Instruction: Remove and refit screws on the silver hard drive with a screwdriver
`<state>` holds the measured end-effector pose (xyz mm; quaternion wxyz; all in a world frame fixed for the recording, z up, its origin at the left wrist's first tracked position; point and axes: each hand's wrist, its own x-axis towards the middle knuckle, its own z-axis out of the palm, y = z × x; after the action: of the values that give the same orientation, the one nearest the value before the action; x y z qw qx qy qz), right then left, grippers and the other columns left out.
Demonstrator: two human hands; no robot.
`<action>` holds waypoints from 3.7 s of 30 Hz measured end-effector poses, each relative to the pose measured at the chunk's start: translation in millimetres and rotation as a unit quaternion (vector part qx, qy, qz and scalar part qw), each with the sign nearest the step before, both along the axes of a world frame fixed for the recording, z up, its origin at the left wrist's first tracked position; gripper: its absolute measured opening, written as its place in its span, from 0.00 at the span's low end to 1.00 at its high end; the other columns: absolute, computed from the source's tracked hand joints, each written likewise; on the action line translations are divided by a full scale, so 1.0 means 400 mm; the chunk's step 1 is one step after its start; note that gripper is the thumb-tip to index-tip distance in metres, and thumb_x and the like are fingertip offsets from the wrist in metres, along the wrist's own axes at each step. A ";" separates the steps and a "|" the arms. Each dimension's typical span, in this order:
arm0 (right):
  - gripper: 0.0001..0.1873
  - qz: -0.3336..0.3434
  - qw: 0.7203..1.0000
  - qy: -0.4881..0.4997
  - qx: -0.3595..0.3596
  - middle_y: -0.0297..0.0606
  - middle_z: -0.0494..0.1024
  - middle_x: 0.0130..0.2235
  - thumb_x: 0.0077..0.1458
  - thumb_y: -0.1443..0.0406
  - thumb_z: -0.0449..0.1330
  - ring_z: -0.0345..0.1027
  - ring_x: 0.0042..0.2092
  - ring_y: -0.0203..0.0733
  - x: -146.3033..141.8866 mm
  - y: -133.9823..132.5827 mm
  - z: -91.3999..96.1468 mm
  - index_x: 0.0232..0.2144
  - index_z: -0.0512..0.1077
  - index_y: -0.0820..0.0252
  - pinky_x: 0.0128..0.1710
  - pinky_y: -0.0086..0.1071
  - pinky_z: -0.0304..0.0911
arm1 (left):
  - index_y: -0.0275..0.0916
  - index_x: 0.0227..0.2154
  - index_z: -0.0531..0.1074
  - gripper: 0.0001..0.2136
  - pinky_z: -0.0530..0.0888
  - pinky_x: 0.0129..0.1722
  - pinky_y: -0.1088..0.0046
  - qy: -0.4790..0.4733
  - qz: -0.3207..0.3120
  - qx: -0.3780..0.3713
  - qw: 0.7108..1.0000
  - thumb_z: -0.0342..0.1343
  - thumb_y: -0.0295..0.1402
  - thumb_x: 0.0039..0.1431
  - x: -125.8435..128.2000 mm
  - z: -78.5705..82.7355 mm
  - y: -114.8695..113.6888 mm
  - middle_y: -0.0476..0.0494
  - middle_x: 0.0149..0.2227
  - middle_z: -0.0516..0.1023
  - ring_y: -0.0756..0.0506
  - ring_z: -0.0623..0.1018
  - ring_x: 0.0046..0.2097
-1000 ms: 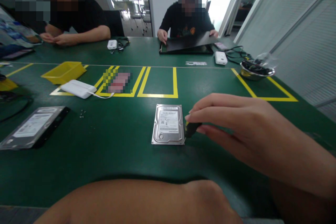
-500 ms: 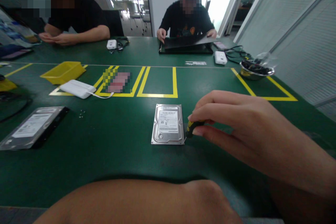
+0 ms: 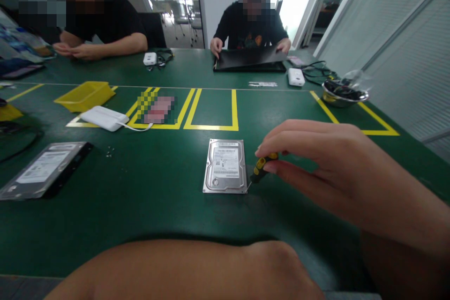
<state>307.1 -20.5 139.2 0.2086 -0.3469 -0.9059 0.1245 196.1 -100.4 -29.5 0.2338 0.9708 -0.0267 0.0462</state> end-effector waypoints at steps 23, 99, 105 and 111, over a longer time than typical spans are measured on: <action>0.14 0.053 0.997 0.050 -0.033 0.34 0.81 0.46 0.55 0.70 0.58 0.75 0.46 0.44 0.023 0.035 -0.014 0.43 0.76 0.52 0.46 0.34 0.70 | 0.45 0.39 0.77 0.10 0.62 0.16 0.73 -0.028 -0.004 -0.004 1.000 0.52 0.27 0.59 0.000 -0.003 0.001 0.49 0.31 0.78 0.48 0.79 0.30; 0.09 -0.026 0.997 -0.040 0.068 0.38 0.74 0.36 0.63 0.61 0.56 0.67 0.34 0.40 -0.011 0.008 -0.018 0.34 0.74 0.58 0.31 0.32 0.56 | 0.46 0.37 0.77 0.11 0.65 0.18 0.73 -0.058 0.001 -0.017 0.998 0.51 0.26 0.60 -0.003 -0.026 -0.005 0.49 0.33 0.78 0.48 0.78 0.30; 0.21 -0.084 0.980 -0.086 0.158 0.36 0.67 0.28 0.63 0.50 0.54 0.54 0.26 0.36 -0.033 0.012 -0.037 0.26 0.67 0.59 0.26 0.32 0.43 | 0.46 0.37 0.77 0.11 0.65 0.19 0.71 -0.049 0.001 -0.001 0.999 0.52 0.26 0.58 0.005 -0.028 -0.007 0.49 0.34 0.79 0.47 0.78 0.30; 0.22 -0.086 0.978 -0.083 0.170 0.36 0.67 0.28 0.64 0.50 0.52 0.52 0.26 0.35 -0.034 0.012 -0.043 0.26 0.68 0.59 0.26 0.32 0.43 | 0.46 0.35 0.77 0.09 0.65 0.19 0.72 -0.061 -0.004 -0.003 0.998 0.53 0.26 0.57 0.004 -0.016 -0.004 0.48 0.33 0.79 0.47 0.78 0.30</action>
<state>293.6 -15.7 122.2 0.1980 -0.3924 -0.8948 -0.0789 197.5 -101.8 -36.1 0.2350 0.9653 -0.0446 0.1045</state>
